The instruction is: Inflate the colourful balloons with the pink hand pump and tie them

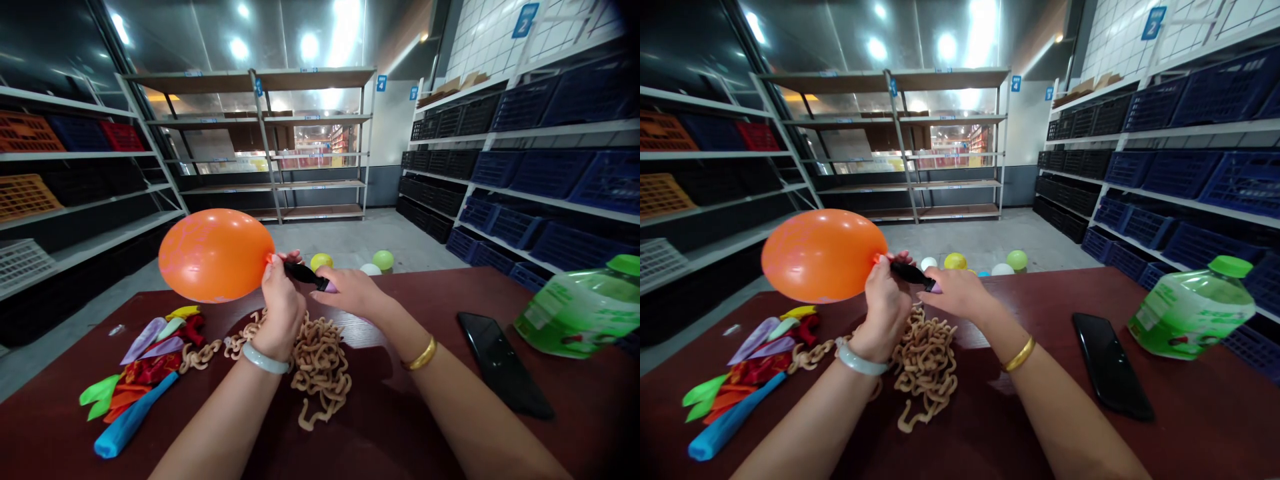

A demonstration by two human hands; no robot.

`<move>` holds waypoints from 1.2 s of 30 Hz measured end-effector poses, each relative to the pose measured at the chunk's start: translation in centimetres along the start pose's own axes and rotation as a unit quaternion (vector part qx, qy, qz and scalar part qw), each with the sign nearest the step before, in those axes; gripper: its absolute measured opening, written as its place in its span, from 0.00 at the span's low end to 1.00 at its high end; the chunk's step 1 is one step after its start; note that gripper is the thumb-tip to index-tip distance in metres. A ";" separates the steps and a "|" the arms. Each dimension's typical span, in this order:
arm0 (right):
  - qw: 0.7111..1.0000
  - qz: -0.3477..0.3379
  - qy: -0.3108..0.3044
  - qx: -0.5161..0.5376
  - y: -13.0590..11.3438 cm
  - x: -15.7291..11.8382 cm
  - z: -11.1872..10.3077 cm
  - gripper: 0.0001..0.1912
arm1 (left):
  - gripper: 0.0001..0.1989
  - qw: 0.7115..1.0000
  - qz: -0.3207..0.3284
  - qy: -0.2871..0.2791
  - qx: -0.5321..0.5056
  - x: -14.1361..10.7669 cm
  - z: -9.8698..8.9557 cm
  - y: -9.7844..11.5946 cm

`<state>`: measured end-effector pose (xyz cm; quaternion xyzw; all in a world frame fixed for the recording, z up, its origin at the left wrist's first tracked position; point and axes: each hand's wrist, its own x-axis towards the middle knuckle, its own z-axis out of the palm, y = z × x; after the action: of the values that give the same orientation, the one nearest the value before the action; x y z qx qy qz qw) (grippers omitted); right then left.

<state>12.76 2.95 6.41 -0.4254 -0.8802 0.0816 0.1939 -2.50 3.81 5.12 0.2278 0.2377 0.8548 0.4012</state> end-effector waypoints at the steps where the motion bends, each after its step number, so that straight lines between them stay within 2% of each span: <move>1: 1.000 0.002 -0.004 0.003 0.2 0.0 0.0 0.21 | 0.10 1.000 0.007 0.009 -0.001 0.7 -0.2 0.6; 3: 1.000 0.014 -0.018 0.013 0.7 0.1 0.1 0.22 | 0.11 0.999 0.014 0.028 0.005 2.1 -0.7 2.0; 7: 0.997 0.061 -0.032 0.040 1.6 0.5 1.1 0.24 | 0.12 0.999 0.010 0.022 0.032 3.9 -1.5 3.8; 12: 0.989 0.125 -0.026 0.069 2.6 1.2 3.7 0.31 | 0.14 0.998 -0.016 -0.022 0.058 3.2 -1.2 3.1; 19: 0.976 0.203 -0.068 0.044 4.4 1.8 6.0 0.27 | 0.17 0.994 -0.054 -0.080 0.052 2.1 -0.4 2.5; 23: 0.970 0.211 -0.120 0.011 5.4 1.3 6.2 0.27 | 0.17 0.990 -0.071 -0.104 0.056 1.1 0.0 2.1; 26: 0.967 0.215 -0.136 -0.005 5.7 0.9 6.2 0.29 | 0.17 0.989 -0.078 -0.112 0.064 0.6 0.1 1.8; 32: 0.956 0.211 -0.195 -0.066 5.0 1.0 5.5 0.40 | 0.17 0.985 -0.058 -0.141 0.078 0.3 -0.6 1.5; 34: 0.950 0.227 -0.198 -0.083 4.6 1.1 4.8 0.42 | 0.17 0.985 -0.060 -0.136 0.085 0.1 -1.2 1.5; 36: 0.953 0.232 -0.165 -0.101 4.2 1.1 4.0 0.39 | 0.18 0.984 -0.070 -0.127 0.101 -0.2 -1.9 1.4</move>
<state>13.48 6.48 1.75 -0.6156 -0.7809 0.1037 -0.0221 -4.32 2.48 4.39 0.3563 0.2854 0.7606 0.4616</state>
